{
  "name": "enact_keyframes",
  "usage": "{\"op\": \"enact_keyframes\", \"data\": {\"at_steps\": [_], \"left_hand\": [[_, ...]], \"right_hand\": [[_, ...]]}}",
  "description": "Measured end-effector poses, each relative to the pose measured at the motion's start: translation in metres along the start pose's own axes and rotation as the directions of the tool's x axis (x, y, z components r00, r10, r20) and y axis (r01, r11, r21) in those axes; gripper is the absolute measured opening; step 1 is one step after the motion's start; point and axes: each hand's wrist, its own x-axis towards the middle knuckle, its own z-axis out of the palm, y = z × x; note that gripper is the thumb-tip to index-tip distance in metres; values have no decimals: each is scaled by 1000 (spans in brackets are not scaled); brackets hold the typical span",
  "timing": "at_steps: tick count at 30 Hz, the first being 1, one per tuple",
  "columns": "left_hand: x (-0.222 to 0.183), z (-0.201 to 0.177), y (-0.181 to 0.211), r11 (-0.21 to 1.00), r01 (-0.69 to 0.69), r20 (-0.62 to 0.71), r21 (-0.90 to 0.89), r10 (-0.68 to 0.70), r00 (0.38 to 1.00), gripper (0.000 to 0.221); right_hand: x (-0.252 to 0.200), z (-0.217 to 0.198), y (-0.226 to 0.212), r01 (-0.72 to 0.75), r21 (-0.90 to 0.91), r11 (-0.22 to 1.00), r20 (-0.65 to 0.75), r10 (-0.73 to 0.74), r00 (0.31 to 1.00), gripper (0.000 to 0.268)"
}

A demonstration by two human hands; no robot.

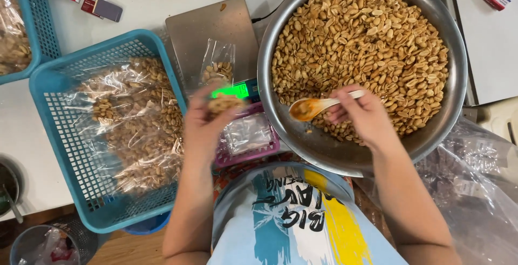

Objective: The person scoops roasted peanuts from a large metal bowl using a spoon and places them into small plastic bags, then places the bags on a digital scale to check their weight.

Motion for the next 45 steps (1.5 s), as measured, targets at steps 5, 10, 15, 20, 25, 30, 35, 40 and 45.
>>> {"op": "enact_keyframes", "data": {"at_steps": [5,10,15,20,25,30,35,40,45], "left_hand": [[-1,57,-20,911,68,314,407,-210,926,61],[5,94,-14,784,49,436,619,-394,809,68],[2,95,-22,835,146,426,530,-411,806,74],[52,40,-27,884,-172,318,435,28,948,12],[152,-54,-103,390,-216,99,895,297,950,23],[145,-79,-58,590,-289,-195,754,620,760,25],[99,-171,-25,519,-198,-338,831,755,562,60],[57,-265,-51,456,205,-473,866,616,630,29],[58,-228,-9,717,311,-730,624,392,560,27]], "right_hand": [[-33,-9,-53,478,-228,848,-71,-504,861,19],[-42,-14,-73,825,-325,462,245,-802,545,28],[-46,-7,-75,817,-529,228,261,-873,413,13],[-42,-12,-73,788,-561,254,207,-879,430,10],[-50,-6,-70,765,-548,338,158,-856,491,11],[-47,-3,-62,722,-582,373,170,-813,557,10],[-37,-7,-48,729,-584,359,204,-804,559,10],[-34,3,-36,667,-558,493,143,-735,663,13],[-35,10,-35,631,-603,488,156,-703,693,14]]}}
